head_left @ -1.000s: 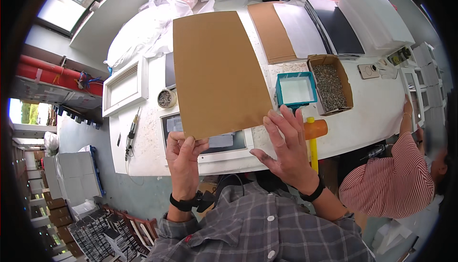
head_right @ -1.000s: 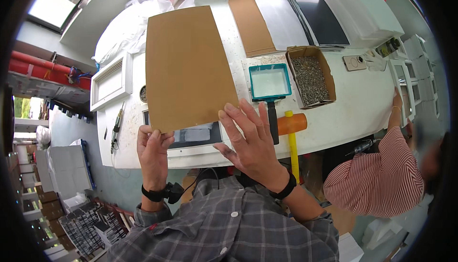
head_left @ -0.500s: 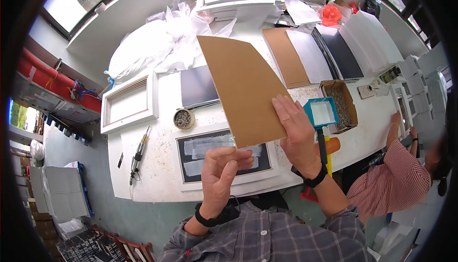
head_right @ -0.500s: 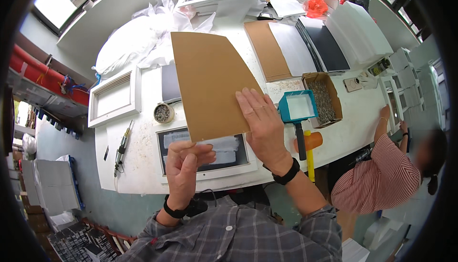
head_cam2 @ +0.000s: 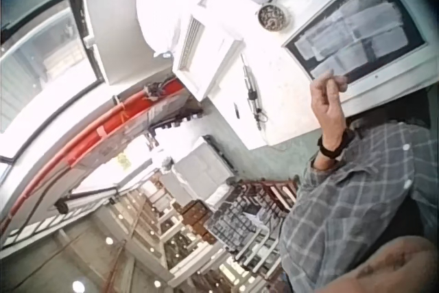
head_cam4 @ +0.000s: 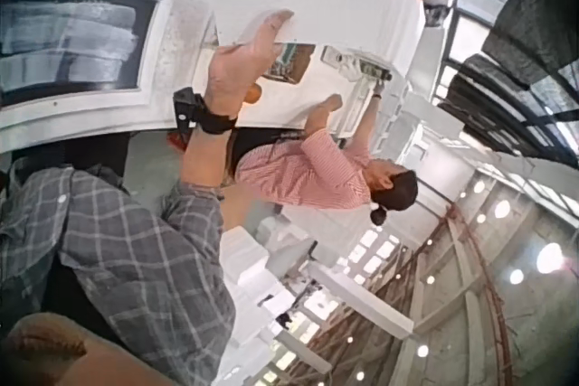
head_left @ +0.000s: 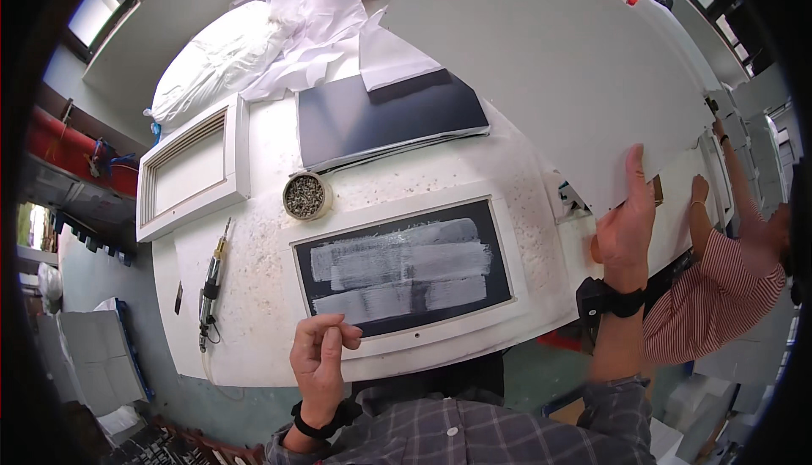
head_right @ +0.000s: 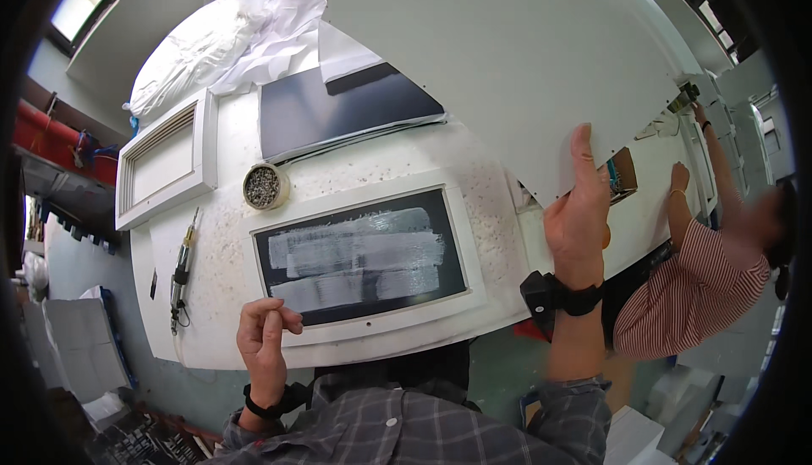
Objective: The person uses a pneumatic screwdriver to fasten screws into a white rectangular frame on a workbench. They then move to a stack of white panels, pick one up, and return to the bench to place a black mesh screen into the frame. The person applies a white substance to the screen using a small container and places a white cover panel over the assembly, securing it with the screwdriver.
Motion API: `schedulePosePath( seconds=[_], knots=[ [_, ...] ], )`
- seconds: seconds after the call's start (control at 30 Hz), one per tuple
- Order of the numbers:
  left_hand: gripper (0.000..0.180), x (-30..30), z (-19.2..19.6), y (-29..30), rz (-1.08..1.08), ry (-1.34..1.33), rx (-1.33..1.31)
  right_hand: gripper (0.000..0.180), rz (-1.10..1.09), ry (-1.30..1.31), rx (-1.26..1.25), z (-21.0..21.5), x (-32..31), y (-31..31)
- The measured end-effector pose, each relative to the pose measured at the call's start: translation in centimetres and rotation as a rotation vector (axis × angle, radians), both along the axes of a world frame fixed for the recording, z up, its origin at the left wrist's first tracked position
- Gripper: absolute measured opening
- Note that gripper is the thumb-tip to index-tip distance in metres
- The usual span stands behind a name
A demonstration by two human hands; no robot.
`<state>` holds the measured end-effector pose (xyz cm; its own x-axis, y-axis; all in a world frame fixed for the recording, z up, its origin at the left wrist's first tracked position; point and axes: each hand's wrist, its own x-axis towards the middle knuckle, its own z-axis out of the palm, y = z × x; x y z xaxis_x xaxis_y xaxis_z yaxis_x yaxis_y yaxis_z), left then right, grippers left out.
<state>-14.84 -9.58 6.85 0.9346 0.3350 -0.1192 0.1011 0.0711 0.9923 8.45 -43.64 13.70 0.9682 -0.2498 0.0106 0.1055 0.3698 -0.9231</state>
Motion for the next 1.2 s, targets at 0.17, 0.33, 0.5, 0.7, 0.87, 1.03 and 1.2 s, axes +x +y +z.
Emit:
schedulePosePath(
  seconds=[0.17,0.33,0.5,0.7,0.87,1.03,1.2],
  knots=[
    [0.046,-2.5,-5.7,4.7,-0.018,0.032,0.874,0.042,0.208,-0.097,0.253,-6.9,-4.3,-2.9],
    [0.065,-4.9,-9.7,6.3,-0.114,0.047,1.076,0.038,0.254,-0.118,0.318,-9.6,-9.4,-4.1],
    [0.065,-6.6,-10.6,7.7,-0.119,-0.028,1.106,0.074,-0.098,-0.499,-1.083,-10.4,-15.3,-6.2],
    [0.070,-8.0,-11.0,8.8,-0.091,-0.094,1.041,0.079,-0.341,-0.424,-0.990,-11.4,-21.3,-7.6],
    [0.064,-10.6,-11.0,11.2,-0.079,-0.095,1.025,0.082,-0.365,-0.356,-1.011,-14.5,-22.6,-6.0],
    [0.064,-11.3,-11.4,12.0,-0.070,-0.081,1.094,0.082,-0.335,-0.404,-1.480,-16.4,-20.6,-4.1],
    [0.056,-11.4,-12.2,12.3,-0.042,-0.108,1.110,0.079,-0.376,-0.347,-1.637,-17.0,-17.5,-2.6]
  ],
)
